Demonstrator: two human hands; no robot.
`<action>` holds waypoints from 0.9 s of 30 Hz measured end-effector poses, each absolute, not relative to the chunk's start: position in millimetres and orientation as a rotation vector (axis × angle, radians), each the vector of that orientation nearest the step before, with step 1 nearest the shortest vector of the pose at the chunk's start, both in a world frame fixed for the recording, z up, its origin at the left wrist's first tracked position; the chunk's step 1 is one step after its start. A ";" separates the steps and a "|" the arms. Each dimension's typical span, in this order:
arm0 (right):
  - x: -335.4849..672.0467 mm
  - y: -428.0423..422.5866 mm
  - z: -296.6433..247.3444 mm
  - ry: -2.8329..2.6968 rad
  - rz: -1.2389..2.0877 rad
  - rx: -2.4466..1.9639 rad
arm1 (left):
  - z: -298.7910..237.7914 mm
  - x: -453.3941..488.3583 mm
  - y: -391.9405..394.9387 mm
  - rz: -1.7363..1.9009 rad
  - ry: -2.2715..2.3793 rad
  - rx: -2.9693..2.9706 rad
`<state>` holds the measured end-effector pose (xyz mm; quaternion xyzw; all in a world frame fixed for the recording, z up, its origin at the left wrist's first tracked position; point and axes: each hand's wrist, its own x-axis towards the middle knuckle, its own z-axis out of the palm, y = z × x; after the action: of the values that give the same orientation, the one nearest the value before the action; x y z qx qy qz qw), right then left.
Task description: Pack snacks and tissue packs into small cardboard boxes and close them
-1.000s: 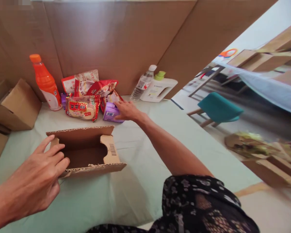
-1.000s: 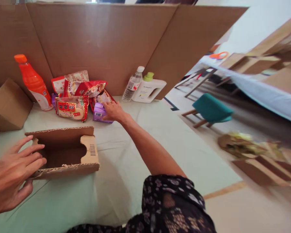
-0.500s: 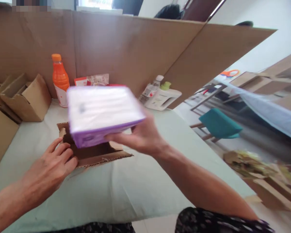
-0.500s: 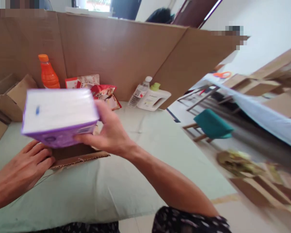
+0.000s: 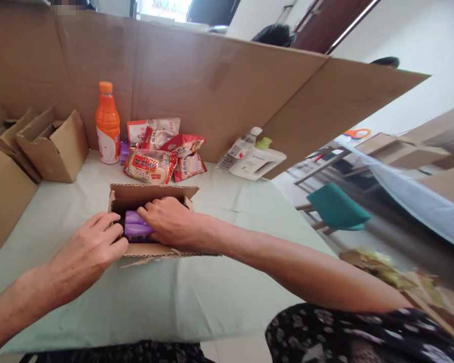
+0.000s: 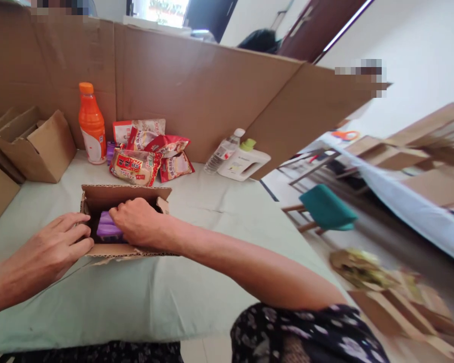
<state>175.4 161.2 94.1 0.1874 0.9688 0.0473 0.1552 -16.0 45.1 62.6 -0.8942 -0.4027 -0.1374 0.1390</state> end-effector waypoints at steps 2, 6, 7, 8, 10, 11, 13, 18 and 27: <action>169.5 164.4 82.1 2.723 0.116 0.532 | 61.2 -16.1 44.8 -0.399 -1.183 -2.590; 164.8 171.8 72.8 2.671 0.062 0.532 | 59.4 -17.1 45.3 -0.439 -1.217 -2.605; 164.9 173.8 74.6 2.666 0.045 0.525 | 58.9 -17.0 44.9 -0.469 -1.221 -2.602; 165.9 175.8 78.3 2.659 0.020 0.519 | 58.1 -16.9 43.9 -0.510 -1.227 -2.590; 172.9 179.1 90.1 2.667 -0.065 0.513 | 54.6 -16.4 39.9 -0.635 -1.266 -2.538; 179.8 180.3 97.5 2.708 -0.114 0.515 | 51.7 -16.3 36.8 -0.717 -1.308 -2.504; 200.7 181.3 111.4 2.872 -0.189 0.544 | 43.7 -17.1 29.5 -0.905 -1.446 -2.436; 266.8 178.5 113.0 3.253 -0.284 0.877 | 23.1 -21.5 19.4 -1.195 -1.728 -2.364; 282.5 176.6 69.8 3.289 -0.684 0.895 | 24.4 -15.7 35.4 -1.135 -1.600 -2.501</action>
<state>282.5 176.6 69.8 0.2539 0.9328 -0.1940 -0.1668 -15.7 35.4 24.4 -0.7867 -0.5032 -0.3570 -0.0185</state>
